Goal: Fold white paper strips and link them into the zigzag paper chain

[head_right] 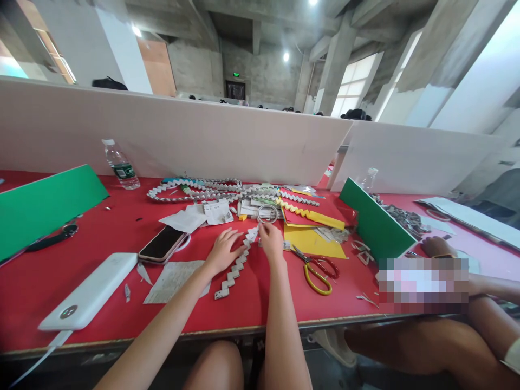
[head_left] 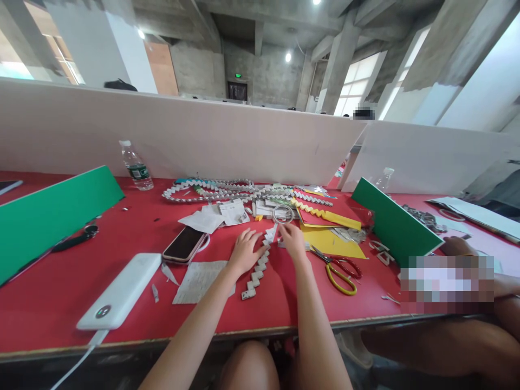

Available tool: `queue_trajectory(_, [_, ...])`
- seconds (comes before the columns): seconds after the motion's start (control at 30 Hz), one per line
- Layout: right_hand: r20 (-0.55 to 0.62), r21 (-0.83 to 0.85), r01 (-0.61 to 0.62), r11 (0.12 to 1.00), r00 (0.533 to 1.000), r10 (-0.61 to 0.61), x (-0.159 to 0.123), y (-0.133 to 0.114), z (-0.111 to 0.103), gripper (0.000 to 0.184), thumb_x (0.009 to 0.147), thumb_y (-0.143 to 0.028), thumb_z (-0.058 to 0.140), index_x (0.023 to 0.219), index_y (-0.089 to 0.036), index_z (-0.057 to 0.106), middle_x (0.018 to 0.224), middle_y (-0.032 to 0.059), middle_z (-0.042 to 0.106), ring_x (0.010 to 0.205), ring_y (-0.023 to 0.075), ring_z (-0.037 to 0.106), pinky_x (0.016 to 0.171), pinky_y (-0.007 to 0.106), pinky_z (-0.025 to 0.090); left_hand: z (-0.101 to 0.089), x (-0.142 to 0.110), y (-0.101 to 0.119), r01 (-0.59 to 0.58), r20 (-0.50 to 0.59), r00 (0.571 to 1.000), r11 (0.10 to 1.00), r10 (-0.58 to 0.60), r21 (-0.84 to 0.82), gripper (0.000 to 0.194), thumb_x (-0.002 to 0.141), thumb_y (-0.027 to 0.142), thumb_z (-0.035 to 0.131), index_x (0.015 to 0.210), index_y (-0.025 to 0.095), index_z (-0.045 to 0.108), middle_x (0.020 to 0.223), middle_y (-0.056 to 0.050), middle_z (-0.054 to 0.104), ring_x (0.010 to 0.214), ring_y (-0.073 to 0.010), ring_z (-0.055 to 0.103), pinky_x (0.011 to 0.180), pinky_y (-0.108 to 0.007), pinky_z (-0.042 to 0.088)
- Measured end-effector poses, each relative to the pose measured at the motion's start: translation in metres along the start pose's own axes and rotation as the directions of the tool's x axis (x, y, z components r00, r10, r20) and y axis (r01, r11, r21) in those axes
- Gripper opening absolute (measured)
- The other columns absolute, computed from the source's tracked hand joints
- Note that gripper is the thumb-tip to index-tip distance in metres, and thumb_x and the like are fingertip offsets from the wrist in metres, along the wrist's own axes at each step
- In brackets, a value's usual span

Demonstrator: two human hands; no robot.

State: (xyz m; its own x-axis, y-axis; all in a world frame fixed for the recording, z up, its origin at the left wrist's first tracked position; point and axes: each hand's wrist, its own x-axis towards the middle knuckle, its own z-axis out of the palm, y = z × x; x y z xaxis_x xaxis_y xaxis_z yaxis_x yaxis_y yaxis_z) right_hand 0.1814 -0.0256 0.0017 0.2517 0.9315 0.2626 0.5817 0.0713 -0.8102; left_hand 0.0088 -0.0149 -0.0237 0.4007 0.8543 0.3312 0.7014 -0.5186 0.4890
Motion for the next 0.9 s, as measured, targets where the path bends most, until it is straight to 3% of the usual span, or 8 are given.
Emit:
queue_trajectory(0.07, [-0.145,-0.050,-0.071,0.996,0.987,0.063,0.008,0.013,-0.018,0.032,0.082,-0.037,0.038,0.080,-0.015,0.061,0.079,0.0092,0.063,0.075,0.0213,0.056,0.069,0.031,0.041,0.001,-0.002,0.004,-0.052,0.085,0.995,0.998,0.054,-0.023,0.057,0.079,0.051,0.049,0.129,0.023,0.045,0.136,-0.009,0.043,0.130,-0.0283,0.028,0.105,-0.048,0.025])
queue_trajectory(0.13, [-0.341,-0.185,-0.218,0.958,0.929,0.146,0.014,0.029,-0.038,0.025,0.077,-0.028,0.043,0.086,-0.015,0.063,0.098,0.0137,0.060,0.094,0.0257,0.053,0.083,0.036,0.039,0.001,-0.004,0.008,-0.079,0.162,0.983,0.996,0.084,-0.038,0.058,0.079,0.048,0.051,0.132,0.028,0.040,0.141,-0.007,0.037,0.132,-0.0280,0.024,0.106,-0.047,0.024])
queue_trajectory(0.27, [-0.443,-0.293,-0.508,0.810,0.823,0.355,0.017,0.062,-0.074,0.036,0.073,-0.023,0.048,0.106,-0.016,0.060,0.129,0.0186,0.041,0.120,0.0337,0.037,0.095,0.045,0.033,0.000,-0.006,0.014,-0.054,0.222,0.973,0.998,0.060,-0.036,0.053,0.080,0.031,0.049,0.132,0.029,0.041,0.143,-0.006,0.033,0.134,-0.0270,0.021,0.107,-0.047,0.023])
queue_trajectory(0.37, [-0.460,-0.294,-0.562,0.773,0.792,0.401,0.016,0.085,-0.096,0.043,0.072,-0.021,0.047,0.114,-0.016,0.056,0.138,0.0177,0.031,0.123,0.0365,0.035,0.094,0.047,0.034,0.001,-0.005,0.013,-0.042,0.220,0.974,0.999,0.046,-0.025,0.050,0.078,0.022,0.047,0.128,0.027,0.047,0.141,-0.007,0.036,0.133,-0.0271,0.023,0.107,-0.046,0.023])
queue_trajectory(0.53, [-0.460,-0.394,-0.494,0.775,0.836,0.299,0.022,0.116,-0.123,0.044,0.069,-0.017,0.049,0.111,-0.014,0.059,0.132,0.0192,0.038,0.116,0.0340,0.043,0.091,0.045,0.037,0.004,-0.003,0.011,-0.020,0.159,0.987,0.998,0.030,-0.063,0.048,0.072,0.017,0.048,0.119,0.025,0.056,0.128,-0.008,0.046,0.123,-0.0265,0.038,0.103,-0.043,0.031])
queue_trajectory(0.67, [-0.356,-0.443,-0.477,0.759,0.871,0.339,0.031,0.129,-0.134,0.036,0.067,-0.016,0.051,0.100,-0.011,0.064,0.106,0.0189,0.059,0.101,0.0327,0.054,0.084,0.043,0.041,0.000,-0.003,0.015,0.021,0.135,0.991,0.987,0.001,-0.158,0.050,0.066,0.011,0.049,0.114,0.021,0.059,0.125,-0.008,0.045,0.108,-0.0222,0.051,0.093,-0.033,0.043])
queue_trajectory(0.8, [-0.422,-0.370,-0.501,0.782,0.841,0.339,0.029,0.123,-0.138,0.022,0.067,-0.018,0.051,0.085,-0.014,0.064,0.087,0.0152,0.063,0.089,0.0306,0.058,0.073,0.040,0.043,-0.005,-0.002,0.018,0.050,0.082,0.996,0.961,-0.029,-0.271,0.053,0.063,0.004,0.047,0.111,0.022,0.058,0.125,-0.007,0.041,0.094,-0.0159,0.058,0.081,-0.026,0.049])
queue_trajectory(0.9, [-0.519,-0.157,-0.476,0.865,0.785,0.338,0.021,0.109,-0.133,0.013,0.068,-0.022,0.054,0.078,-0.016,0.059,0.077,0.0126,0.062,0.080,0.0280,0.059,0.071,0.041,0.044,-0.005,0.000,0.016,0.071,0.041,0.997,0.953,-0.062,-0.294,0.046,0.062,0.002,0.047,0.101,0.020,0.061,0.118,-0.007,0.044,0.091,-0.0154,0.058,0.079,-0.026,0.050])
